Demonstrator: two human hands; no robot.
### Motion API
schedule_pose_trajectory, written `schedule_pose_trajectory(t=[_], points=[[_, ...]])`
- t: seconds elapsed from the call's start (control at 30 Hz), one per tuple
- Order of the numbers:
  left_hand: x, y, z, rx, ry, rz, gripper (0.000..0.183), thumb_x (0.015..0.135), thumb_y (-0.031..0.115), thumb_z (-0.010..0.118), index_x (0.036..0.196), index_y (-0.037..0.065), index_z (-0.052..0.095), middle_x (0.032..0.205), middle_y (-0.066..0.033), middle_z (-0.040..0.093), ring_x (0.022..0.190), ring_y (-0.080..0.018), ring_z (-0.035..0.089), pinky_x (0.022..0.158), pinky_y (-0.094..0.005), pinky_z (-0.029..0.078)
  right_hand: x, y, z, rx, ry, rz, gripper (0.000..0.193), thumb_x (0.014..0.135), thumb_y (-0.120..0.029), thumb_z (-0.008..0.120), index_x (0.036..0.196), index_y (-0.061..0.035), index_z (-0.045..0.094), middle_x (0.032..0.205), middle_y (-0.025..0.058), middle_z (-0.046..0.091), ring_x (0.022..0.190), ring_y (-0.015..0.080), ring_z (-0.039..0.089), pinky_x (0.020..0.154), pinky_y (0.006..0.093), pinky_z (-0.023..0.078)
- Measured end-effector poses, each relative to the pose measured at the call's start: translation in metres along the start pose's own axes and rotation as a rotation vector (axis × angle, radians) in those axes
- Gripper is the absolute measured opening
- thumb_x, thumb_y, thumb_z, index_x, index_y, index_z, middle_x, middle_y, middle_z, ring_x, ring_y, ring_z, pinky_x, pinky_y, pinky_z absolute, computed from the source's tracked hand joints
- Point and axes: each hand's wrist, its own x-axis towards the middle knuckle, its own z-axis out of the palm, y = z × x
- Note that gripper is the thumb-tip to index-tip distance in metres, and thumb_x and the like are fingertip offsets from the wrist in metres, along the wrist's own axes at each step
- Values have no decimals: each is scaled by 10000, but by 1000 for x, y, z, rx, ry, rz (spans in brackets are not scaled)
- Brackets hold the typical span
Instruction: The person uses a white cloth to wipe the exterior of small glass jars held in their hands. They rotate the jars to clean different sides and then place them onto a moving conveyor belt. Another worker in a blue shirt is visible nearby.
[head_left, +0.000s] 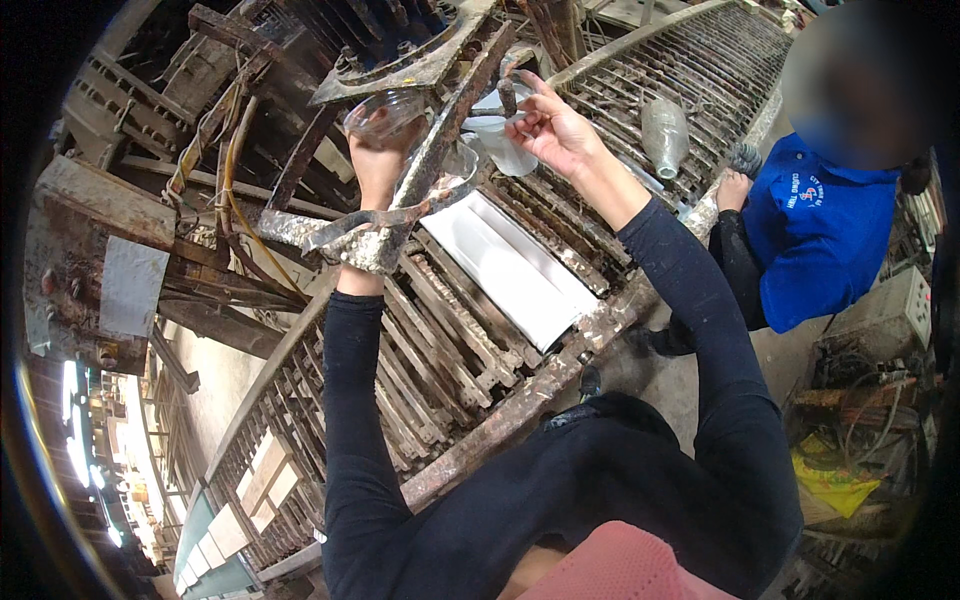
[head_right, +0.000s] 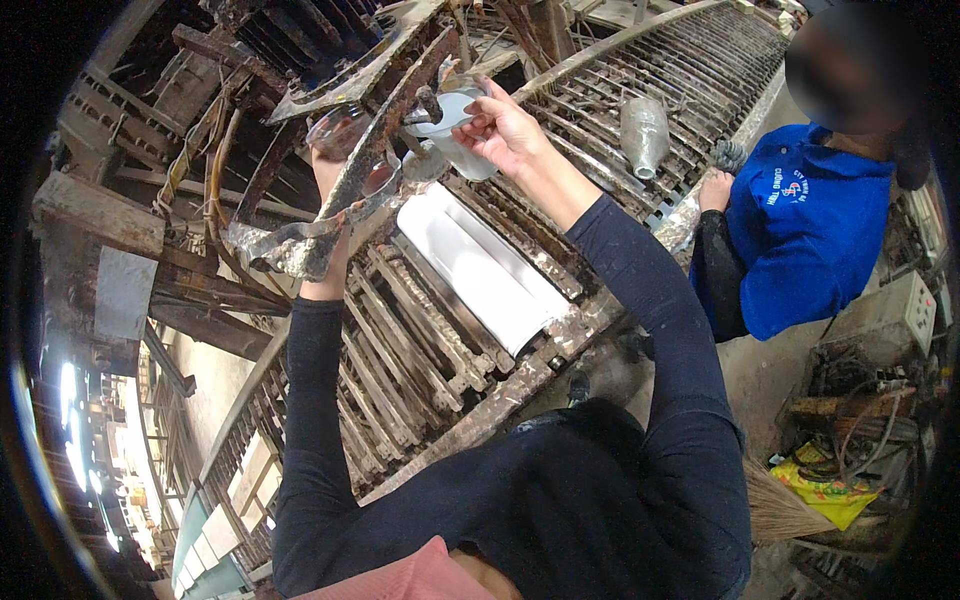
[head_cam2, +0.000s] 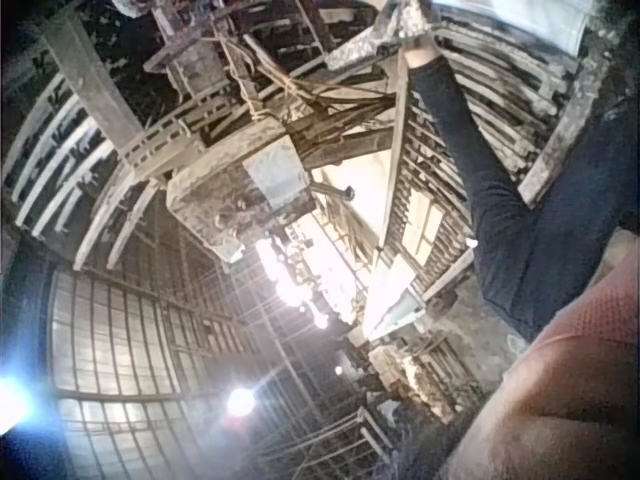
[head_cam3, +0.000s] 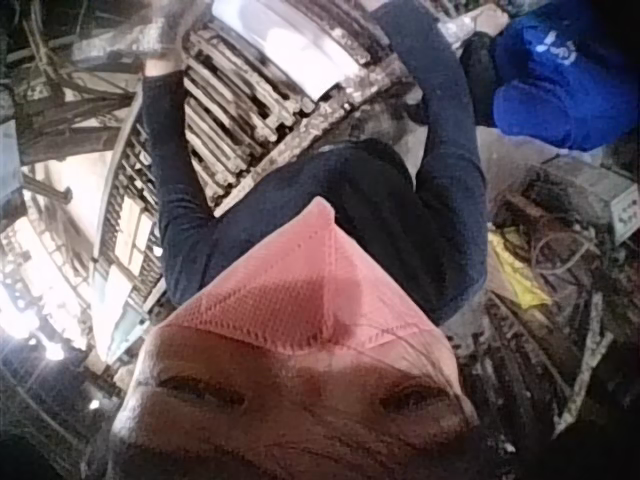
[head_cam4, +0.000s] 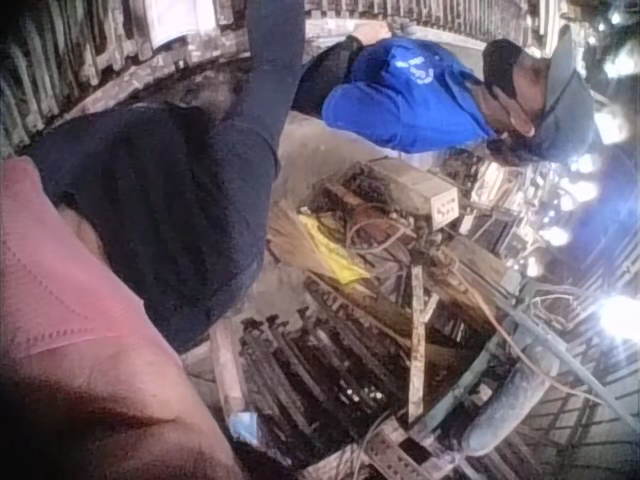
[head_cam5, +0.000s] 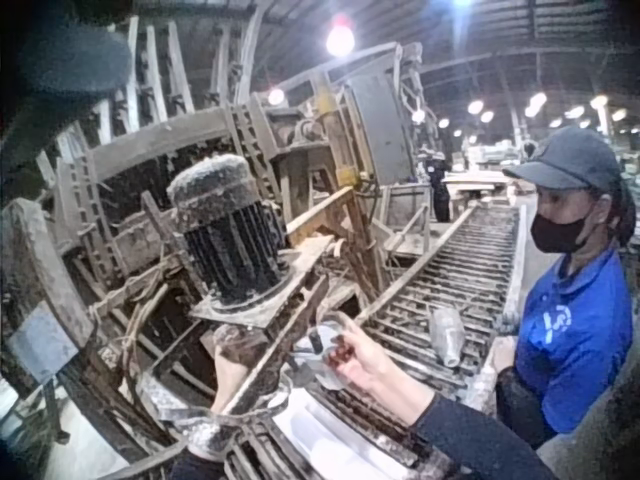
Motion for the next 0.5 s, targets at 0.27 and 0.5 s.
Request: schedule_pose_trajectory(t=[0.27, 0.5], points=[[-1, 7, 2, -55, 22, -8, 740, 578, 99, 779, 1148, 0, 317, 1098, -159, 480, 944, -204, 525, 791, -274, 448, 1, -1, -3, 15, -60, 9, 626, 762, -7, 472, 1312, -203, 245, 704, 13, 470, 589, 110, 441, 703, 377, 482], [-4, 11, 6, 0, 19, 3, 744, 583, 90, 773, 1153, 0, 303, 1097, -161, 480, 937, -205, 529, 794, -281, 451, 0, -1, -3, 2, -54, -1, 607, 767, -14, 463, 1308, -187, 251, 709, 12, 465, 596, 109, 442, 719, 380, 475]])
